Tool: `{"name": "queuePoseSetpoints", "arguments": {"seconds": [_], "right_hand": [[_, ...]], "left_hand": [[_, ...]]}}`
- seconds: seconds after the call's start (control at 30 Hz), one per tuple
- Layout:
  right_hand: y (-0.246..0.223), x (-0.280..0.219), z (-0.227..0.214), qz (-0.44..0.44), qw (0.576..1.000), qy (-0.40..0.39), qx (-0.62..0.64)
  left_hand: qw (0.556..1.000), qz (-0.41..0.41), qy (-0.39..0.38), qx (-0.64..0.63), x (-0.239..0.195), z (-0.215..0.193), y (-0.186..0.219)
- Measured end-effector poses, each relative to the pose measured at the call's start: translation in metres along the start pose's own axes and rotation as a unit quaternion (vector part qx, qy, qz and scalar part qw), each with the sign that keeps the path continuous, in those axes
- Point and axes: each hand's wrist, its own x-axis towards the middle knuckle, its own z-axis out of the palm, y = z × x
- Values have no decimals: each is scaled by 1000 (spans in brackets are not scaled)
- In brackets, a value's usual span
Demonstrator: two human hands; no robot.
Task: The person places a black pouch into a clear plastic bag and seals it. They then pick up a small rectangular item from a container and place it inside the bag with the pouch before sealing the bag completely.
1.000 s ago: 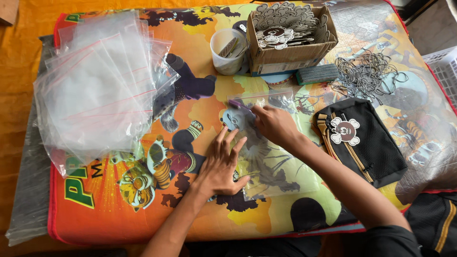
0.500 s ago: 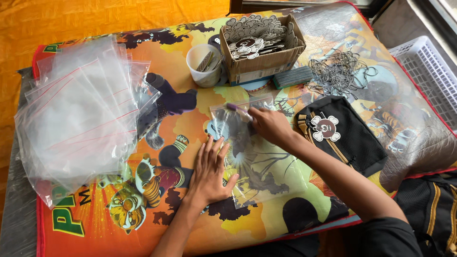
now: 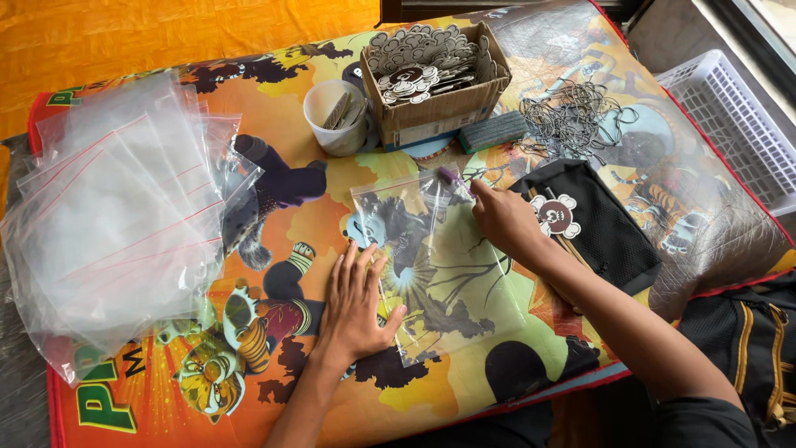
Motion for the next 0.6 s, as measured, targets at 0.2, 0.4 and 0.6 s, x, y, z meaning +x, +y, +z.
{"name": "queuePoseSetpoints", "arguments": {"seconds": [0.2, 0.4, 0.6], "right_hand": [[-68, -77, 13, -82, 990, -88, 74], [-15, -54, 1, -61, 998, -23, 12], [-28, -65, 11, -1, 1000, -21, -16]], "left_hand": [[1000, -3, -6, -9, 2, -4, 1], [1000, -1, -1, -10, 2, -1, -1], [1000, 5, 0, -9, 1, -2, -3]]}}
